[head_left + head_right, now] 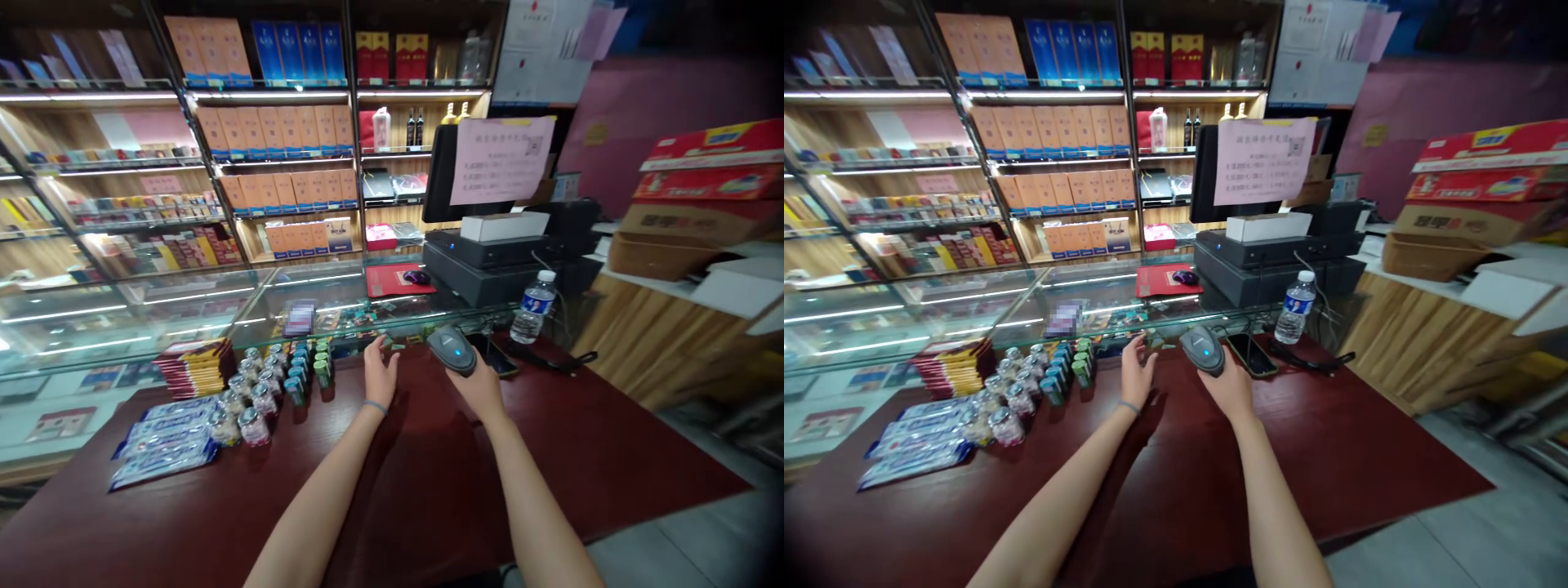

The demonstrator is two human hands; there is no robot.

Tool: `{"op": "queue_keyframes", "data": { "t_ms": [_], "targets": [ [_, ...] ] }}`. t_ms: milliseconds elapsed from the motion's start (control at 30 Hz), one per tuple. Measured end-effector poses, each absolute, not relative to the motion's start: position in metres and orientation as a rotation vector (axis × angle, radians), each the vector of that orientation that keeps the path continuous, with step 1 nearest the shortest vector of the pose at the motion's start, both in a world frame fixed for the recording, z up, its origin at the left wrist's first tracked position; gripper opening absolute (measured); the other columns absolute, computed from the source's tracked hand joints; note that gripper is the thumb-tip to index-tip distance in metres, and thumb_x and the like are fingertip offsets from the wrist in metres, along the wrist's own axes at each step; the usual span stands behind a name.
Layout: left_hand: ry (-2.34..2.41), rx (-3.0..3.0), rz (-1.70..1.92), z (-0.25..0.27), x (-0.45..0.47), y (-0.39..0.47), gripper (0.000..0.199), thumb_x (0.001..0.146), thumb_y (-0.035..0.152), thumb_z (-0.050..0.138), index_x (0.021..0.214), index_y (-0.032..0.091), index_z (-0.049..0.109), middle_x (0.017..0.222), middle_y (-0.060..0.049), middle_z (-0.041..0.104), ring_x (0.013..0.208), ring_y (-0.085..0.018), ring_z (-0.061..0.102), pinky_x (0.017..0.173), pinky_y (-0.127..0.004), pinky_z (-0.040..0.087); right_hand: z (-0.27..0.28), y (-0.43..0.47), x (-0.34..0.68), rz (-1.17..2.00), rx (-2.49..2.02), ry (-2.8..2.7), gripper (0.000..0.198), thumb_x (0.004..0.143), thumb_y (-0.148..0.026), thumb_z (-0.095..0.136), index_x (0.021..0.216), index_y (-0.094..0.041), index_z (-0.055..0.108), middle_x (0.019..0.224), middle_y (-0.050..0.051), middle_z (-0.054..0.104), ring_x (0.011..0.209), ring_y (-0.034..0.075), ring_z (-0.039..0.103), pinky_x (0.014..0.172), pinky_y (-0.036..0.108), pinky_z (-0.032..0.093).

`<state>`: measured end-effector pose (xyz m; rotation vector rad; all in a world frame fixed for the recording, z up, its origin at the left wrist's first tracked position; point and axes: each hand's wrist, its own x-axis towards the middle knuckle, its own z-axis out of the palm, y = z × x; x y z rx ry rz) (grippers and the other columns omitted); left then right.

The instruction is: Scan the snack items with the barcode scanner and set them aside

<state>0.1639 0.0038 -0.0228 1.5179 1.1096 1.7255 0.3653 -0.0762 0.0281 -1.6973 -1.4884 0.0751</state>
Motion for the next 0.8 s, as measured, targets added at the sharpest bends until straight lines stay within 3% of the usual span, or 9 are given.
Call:
{"op": "queue_keyframes", "data": {
  "t_ms": [267,500,800],
  "targets": [
    [1.088,1.604,1.589,-0.03,0.239,0.031,0.055,0.081,0.014,0.072,0.133,0.024,0.057,0.124,-0.011,0.057,0.115,-0.025,0.057,0.108,-0.045,0.043,0.03,-0.08,0.396,0.062,-1.739,-1.302,0.037,0.081,-0.042,0.064,0.113,-0.024,0.06,0.094,0.012,0.077,0.098,0.035,0.074,0.074,0.038,0.056],
    [1.232,1.708,1.518,-0.037,0.277,0.053,0.055,0.081,0.01,0.069,0.132,0.021,0.056,0.121,-0.012,0.053,0.115,-0.024,0.057,0.109,-0.043,0.043,0.03,-0.08,0.402,0.112,-1.674,-1.183,0.045,0.078,-0.044,0.064,0.117,-0.022,0.062,0.107,0.015,0.076,0.107,0.034,0.071,0.086,0.041,0.056],
    [1.328,1.78,1.47,-0.046,0.294,0.072,0.047,0.082,0.011,0.069,0.127,0.021,0.058,0.118,-0.011,0.049,0.114,-0.025,0.056,0.107,-0.043,0.043,0.024,-0.076,0.403,0.17,-1.59,-1.135,0.051,0.075,-0.044,0.068,0.12,-0.02,0.063,0.108,0.015,0.076,0.108,0.035,0.071,0.089,0.044,0.056]
  ]
}}
